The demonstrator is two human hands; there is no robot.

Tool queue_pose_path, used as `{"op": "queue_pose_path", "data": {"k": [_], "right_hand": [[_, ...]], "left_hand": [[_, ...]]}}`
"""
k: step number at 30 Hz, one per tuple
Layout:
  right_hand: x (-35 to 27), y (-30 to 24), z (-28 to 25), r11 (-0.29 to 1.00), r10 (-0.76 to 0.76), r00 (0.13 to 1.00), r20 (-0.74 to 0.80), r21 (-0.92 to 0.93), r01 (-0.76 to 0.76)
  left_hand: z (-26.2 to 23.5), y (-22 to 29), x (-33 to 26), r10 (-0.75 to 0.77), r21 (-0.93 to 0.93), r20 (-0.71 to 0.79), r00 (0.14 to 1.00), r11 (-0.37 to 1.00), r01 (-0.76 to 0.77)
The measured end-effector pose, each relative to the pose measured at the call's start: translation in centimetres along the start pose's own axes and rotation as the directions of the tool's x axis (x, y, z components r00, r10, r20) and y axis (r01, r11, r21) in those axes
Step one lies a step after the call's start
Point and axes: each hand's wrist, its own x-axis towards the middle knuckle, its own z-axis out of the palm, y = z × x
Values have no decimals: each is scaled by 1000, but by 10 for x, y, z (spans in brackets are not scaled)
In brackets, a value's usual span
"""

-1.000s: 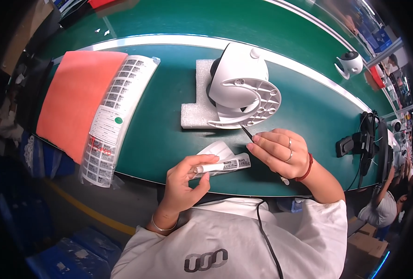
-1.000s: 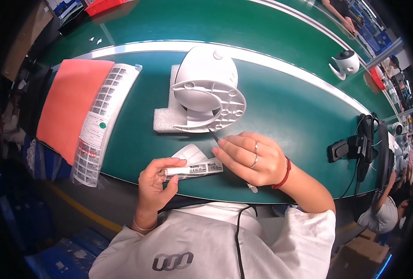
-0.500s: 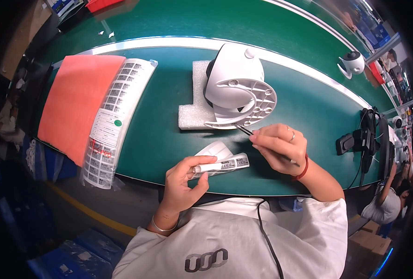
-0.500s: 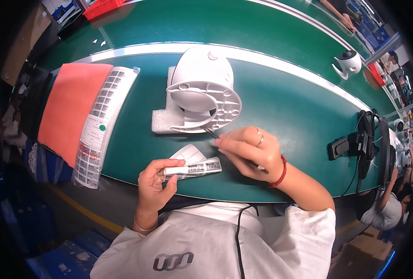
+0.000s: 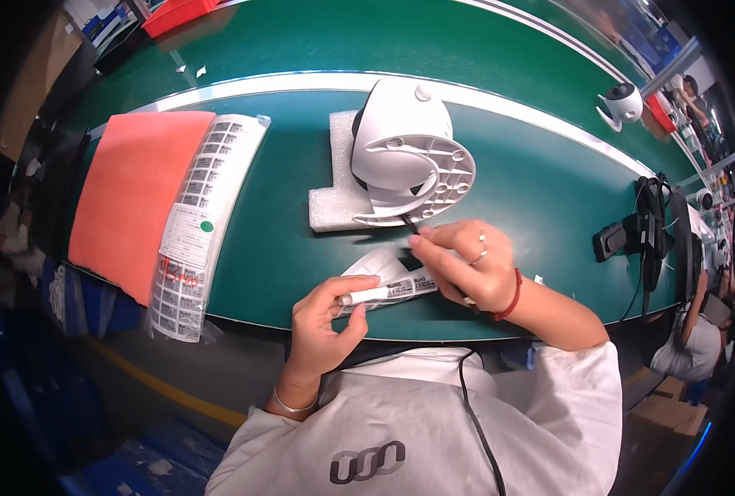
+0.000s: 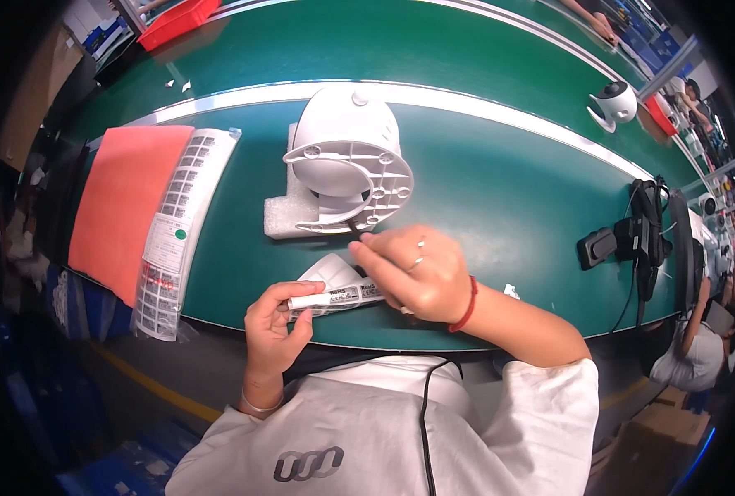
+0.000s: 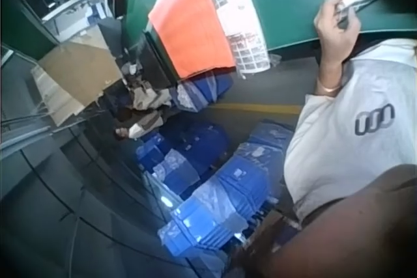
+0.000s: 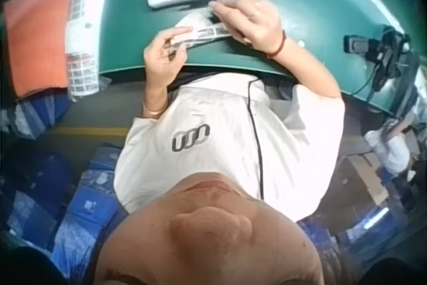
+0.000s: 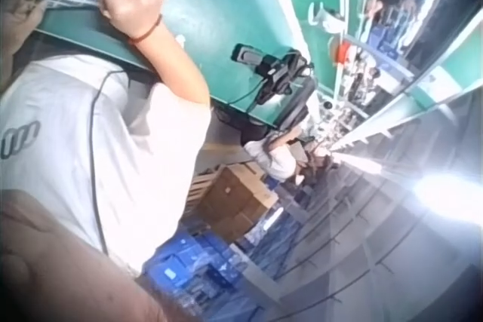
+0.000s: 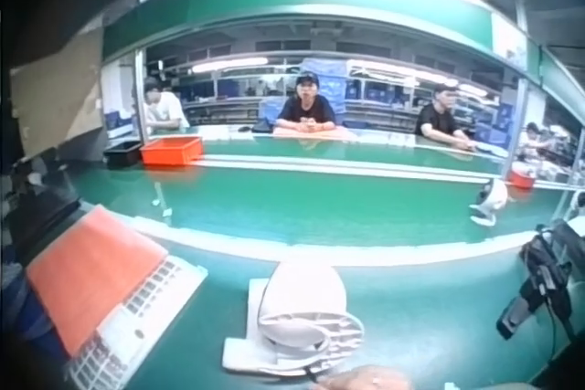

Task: Applying labels to plastic camera components and organizing them on an assembly line.

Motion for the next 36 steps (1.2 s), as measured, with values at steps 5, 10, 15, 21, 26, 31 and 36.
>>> {"op": "queue_pose_path", "data": {"k": [5, 10, 15, 21, 26, 31, 36], "right_hand": [[5, -11, 12, 1000, -19, 999, -41, -11, 19], [4, -10, 7, 1000, 4, 998, -63, 4, -4], [31, -18, -35, 985, 78, 996, 32, 151, -82], [65, -3, -76, 974, 85, 993, -87, -201, -101], [87, 27, -61, 919, 380, 880, 284, -7, -395], [113, 57, -54, 960, 241, 774, 586, -25, -280], [125, 73, -55, 871, 322, 816, 480, 187, -453]], "left_hand": [[2, 2, -1, 18, 5, -4, 1000, 1000, -18], [3, -3, 0, 25, 4, -8, 1000, 1000, -25], [2, 4, -1, 16, 7, -55, 998, 1000, -16], [3, -1, -4, 49, 169, -87, 995, 985, -33], [5, 8, 0, 65, 191, -11, 998, 980, -62], [3, 15, 1, 54, 229, 3, 999, 972, -53], [-1, 9, -6, 65, 225, -9, 998, 972, -61]]}}
